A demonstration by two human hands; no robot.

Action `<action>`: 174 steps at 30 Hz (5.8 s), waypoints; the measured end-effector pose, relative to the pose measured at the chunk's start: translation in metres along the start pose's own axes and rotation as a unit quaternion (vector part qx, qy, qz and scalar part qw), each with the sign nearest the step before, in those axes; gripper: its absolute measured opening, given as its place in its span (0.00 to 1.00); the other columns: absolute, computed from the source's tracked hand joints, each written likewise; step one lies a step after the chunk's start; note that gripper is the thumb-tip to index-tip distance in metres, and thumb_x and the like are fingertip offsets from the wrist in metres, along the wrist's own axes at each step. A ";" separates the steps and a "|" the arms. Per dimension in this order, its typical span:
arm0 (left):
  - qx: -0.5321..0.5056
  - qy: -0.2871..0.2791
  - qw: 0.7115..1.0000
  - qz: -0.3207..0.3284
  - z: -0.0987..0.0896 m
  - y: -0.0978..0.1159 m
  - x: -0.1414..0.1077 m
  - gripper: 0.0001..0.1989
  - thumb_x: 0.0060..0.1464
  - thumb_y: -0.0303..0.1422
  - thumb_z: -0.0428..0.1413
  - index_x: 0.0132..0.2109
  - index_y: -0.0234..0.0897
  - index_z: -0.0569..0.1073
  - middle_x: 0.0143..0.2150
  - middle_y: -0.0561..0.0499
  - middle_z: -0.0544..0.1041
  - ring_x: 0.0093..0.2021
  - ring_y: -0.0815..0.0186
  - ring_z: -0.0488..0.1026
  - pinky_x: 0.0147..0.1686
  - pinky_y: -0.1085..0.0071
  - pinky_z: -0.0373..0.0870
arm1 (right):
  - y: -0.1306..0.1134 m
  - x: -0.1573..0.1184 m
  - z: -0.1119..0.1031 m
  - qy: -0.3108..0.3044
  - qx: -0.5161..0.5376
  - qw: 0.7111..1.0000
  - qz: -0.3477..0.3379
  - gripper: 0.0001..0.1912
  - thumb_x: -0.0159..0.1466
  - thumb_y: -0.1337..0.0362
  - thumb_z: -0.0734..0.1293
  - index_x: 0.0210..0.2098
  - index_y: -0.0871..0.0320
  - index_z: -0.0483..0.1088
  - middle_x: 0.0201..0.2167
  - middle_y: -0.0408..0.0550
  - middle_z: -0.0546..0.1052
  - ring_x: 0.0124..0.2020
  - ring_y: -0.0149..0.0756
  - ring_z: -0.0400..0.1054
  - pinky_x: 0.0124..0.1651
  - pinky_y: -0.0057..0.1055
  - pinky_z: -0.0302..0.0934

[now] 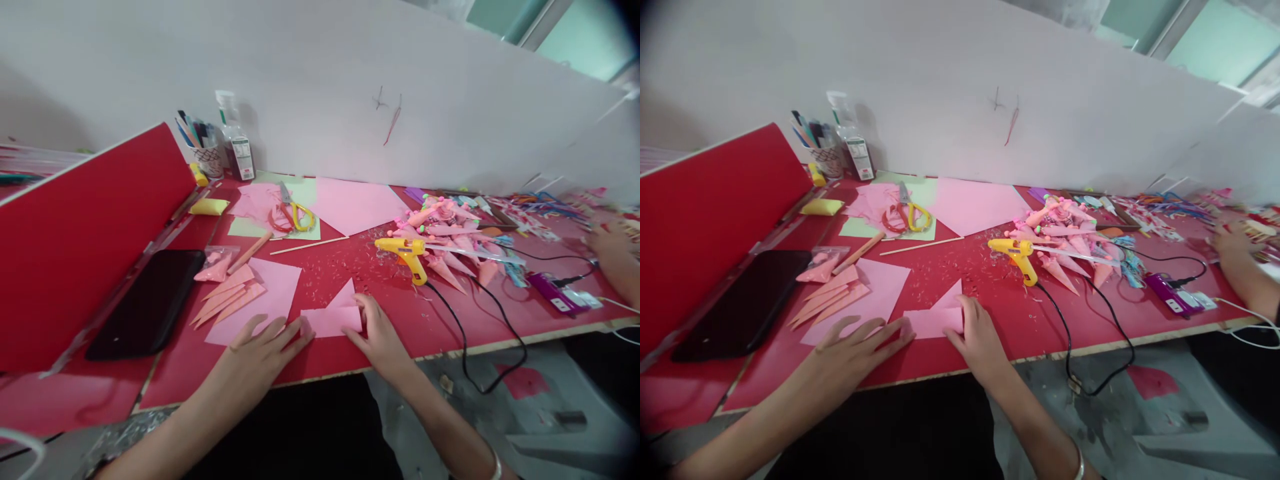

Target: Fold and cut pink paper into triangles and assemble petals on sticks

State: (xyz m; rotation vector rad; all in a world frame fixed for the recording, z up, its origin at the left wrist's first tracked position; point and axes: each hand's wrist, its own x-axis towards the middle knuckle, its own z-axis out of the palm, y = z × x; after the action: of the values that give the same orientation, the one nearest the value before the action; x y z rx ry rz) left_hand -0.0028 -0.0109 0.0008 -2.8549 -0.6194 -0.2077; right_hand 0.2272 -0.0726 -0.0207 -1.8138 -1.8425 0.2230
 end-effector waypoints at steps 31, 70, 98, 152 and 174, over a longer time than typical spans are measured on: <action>-0.083 -0.112 0.990 -0.006 -0.008 -0.012 -0.001 0.32 0.45 0.14 0.43 0.54 0.47 0.64 0.52 0.51 0.70 0.47 0.61 0.68 0.53 0.51 0.50 | 0.027 -0.027 -0.047 -0.049 -0.058 0.996 -0.053 0.14 0.58 0.69 0.59 0.40 0.54 0.71 0.53 0.50 0.63 0.54 0.41 0.55 0.54 0.40 0.54; -0.117 -0.057 0.991 -0.035 0.013 0.003 0.094 0.14 0.58 0.29 0.43 0.49 0.33 0.66 0.41 0.44 0.68 0.38 0.61 0.69 0.36 0.65 0.68 | 0.031 0.044 -0.016 0.042 0.224 0.966 0.125 0.09 0.56 0.63 0.59 0.28 0.59 0.69 0.26 0.45 0.74 0.29 0.34 0.68 0.33 0.27 0.59; -0.072 -0.115 0.991 -0.023 0.022 0.015 0.109 0.21 0.56 0.23 0.41 0.57 0.28 0.57 0.41 0.40 0.70 0.33 0.61 0.72 0.26 0.69 0.67 | 0.026 0.017 -0.014 0.054 -0.015 0.992 0.111 0.10 0.58 0.68 0.55 0.31 0.56 0.67 0.26 0.43 0.75 0.28 0.33 0.67 0.36 0.30 0.50; -0.185 -0.083 0.969 -0.140 0.014 0.016 0.117 0.18 0.50 0.40 0.47 0.47 0.37 0.65 0.36 0.46 0.75 0.33 0.57 0.73 0.29 0.67 0.66 | -0.036 0.161 -0.024 -0.004 0.258 0.963 -0.082 0.18 0.54 0.75 0.57 0.43 0.58 0.66 0.43 0.46 0.72 0.40 0.31 0.66 0.44 0.28 0.60; -0.151 -0.014 0.987 -0.049 0.018 -0.003 0.115 0.28 0.48 0.52 0.49 0.49 0.36 0.66 0.46 0.42 0.69 0.45 0.55 0.65 0.40 0.62 0.64 | -0.042 0.294 0.033 -0.013 0.121 0.992 0.033 0.16 0.56 0.68 0.61 0.44 0.64 0.63 0.43 0.55 0.69 0.41 0.36 0.65 0.44 0.32 0.58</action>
State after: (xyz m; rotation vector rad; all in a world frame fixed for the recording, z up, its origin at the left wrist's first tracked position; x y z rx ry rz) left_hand 0.1019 0.0411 0.0043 -3.1237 -0.7980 -0.3008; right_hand 0.1897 0.2160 0.0478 -1.7117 -1.6924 0.4756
